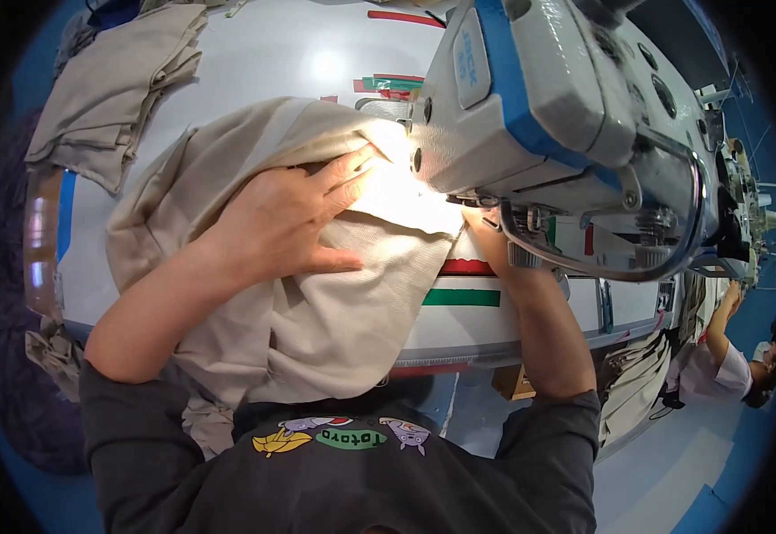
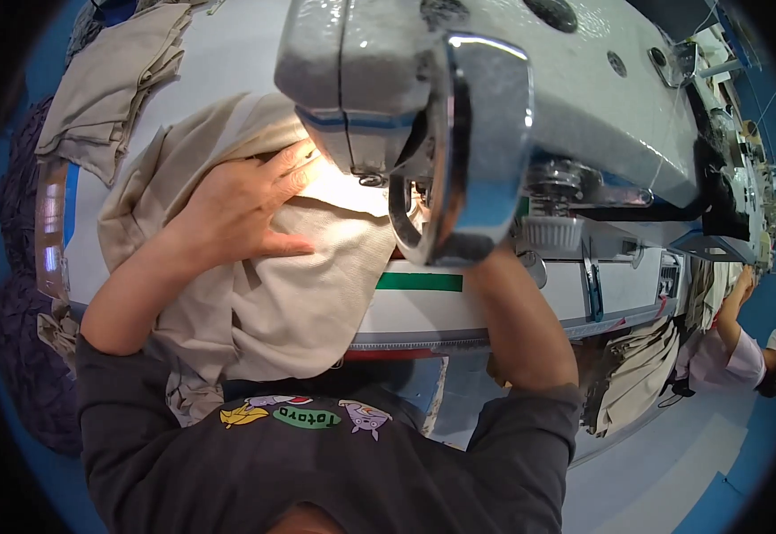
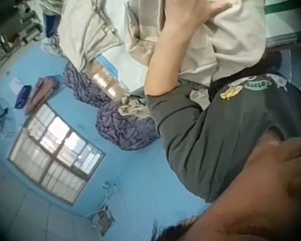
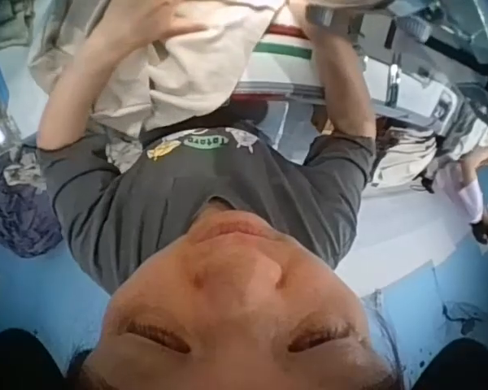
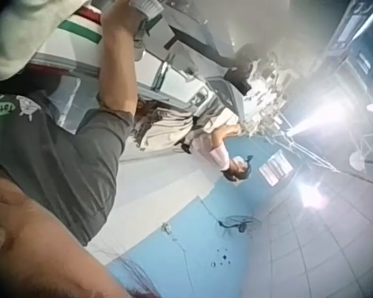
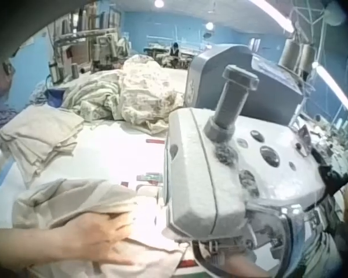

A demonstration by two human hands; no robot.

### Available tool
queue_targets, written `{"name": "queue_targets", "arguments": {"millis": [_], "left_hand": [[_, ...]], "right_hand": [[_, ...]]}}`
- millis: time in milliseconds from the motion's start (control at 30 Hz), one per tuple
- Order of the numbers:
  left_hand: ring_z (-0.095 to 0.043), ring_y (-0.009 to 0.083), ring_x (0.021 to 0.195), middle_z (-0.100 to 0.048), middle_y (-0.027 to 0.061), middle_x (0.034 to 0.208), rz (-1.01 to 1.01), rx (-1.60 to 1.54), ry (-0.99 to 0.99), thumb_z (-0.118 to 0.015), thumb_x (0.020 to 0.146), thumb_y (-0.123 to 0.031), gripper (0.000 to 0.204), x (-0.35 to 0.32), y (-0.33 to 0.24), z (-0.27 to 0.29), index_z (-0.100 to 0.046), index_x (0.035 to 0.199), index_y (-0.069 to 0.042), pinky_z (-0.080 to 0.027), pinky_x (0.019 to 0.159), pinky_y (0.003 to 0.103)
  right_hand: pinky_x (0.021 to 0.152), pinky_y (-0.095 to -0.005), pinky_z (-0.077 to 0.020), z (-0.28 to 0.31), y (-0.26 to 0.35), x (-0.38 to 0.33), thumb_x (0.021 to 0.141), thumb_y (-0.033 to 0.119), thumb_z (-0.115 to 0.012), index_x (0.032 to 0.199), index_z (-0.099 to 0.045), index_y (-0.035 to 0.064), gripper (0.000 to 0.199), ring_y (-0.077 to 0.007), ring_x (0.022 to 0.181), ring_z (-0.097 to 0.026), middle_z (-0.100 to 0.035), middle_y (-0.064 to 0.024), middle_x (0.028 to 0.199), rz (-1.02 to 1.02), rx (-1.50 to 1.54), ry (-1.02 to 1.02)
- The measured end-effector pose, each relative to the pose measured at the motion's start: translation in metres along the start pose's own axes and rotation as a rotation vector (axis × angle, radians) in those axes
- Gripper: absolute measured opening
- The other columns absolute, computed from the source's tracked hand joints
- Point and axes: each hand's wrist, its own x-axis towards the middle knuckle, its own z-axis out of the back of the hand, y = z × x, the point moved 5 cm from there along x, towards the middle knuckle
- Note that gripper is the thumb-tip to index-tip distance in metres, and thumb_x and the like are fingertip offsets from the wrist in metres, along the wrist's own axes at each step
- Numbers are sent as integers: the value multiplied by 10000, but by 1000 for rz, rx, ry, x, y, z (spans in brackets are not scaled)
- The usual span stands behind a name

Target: Operating an industrial sewing machine to stitch pieces of light-colored fabric.

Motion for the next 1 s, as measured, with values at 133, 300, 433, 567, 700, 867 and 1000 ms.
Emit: {"name": "queue_targets", "arguments": {"millis": [133, 300, 433, 567, 700, 867, 1000], "left_hand": [[-560, 205, 1009, -514, 113, 1383, -37, 291, 15, -656, 848, -359, 508, -14, -30, 19, -601, 1258, -64, -469, 857, 350], [-493, 304, 1245, -512, 188, 1339, -67, -396, -151, -684, 808, -265, 619, -20, -102, -1, -520, 1306, 62, -412, 1035, 408], [-510, 314, 1197, -520, 147, 1304, -32, -389, -227, -763, 770, -319, 686, -31, -97, -24, -525, 1326, 5, -426, 1005, 418], [-588, 276, 970, -587, 78, 1091, -135, -365, -274, -810, 717, -289, 591, -43, -94, -31, -573, 1208, -62, -481, 862, 406], [-618, 261, 821, -583, 69, 981, -60, -481, -394, -800, 736, -258, 450, -38, -95, -24, -596, 1098, -86, -512, 730, 369], [-622, 245, 654, -538, 61, 787, 256, -197, -433, -771, 788, -194, 268, -29, -96, -39, -554, 910, -95, -500, 569, 344], [-611, 253, 635, -545, 62, 771, 320, -426, -442, -760, 812, -188, 259, -35, -95, -28, -540, 903, -88, -488, 550, 355]], "right_hand": [[790, -358, -498, 89, 64, 18, 838, 434, -672, 879, -712, 121, 319, -238, 867, -671, -715, -49, 898, 26, -231, -289], [853, -390, -508, 130, 78, 25, 839, 315, -726, 949, -718, 89, 251, -277, 902, -676, -717, -101, 946, 75, 92, -254], [863, -395, -507, 157, 102, 9, 795, 23, -720, 1049, -687, 111, 271, -268, 984, -667, -696, -65, 1089, 455, 479, -88], [792, -355, -544, 152, 112, 26, 726, -25, -692, 1097, -665, 128, 402, -264, 944, -672, -685, -44, 1089, 691, 579, 116], [862, -353, -529, 146, 111, 44, 790, -52, -642, 1073, -670, 85, 316, -255, 1013, -657, -681, -50, 1113, 610, 762, 368], [885, -343, -511, 133, 102, 46, 863, 41, -687, 1015, -681, 56, 153, -225, 1002, -642, -680, -66, 1072, 514, 965, 349], [849, -317, -505, 135, 98, 48, 869, 60, -694, 954, -689, 40, 87, -198, 955, -645, -684, -60, 1012, 457, 913, 361]]}}
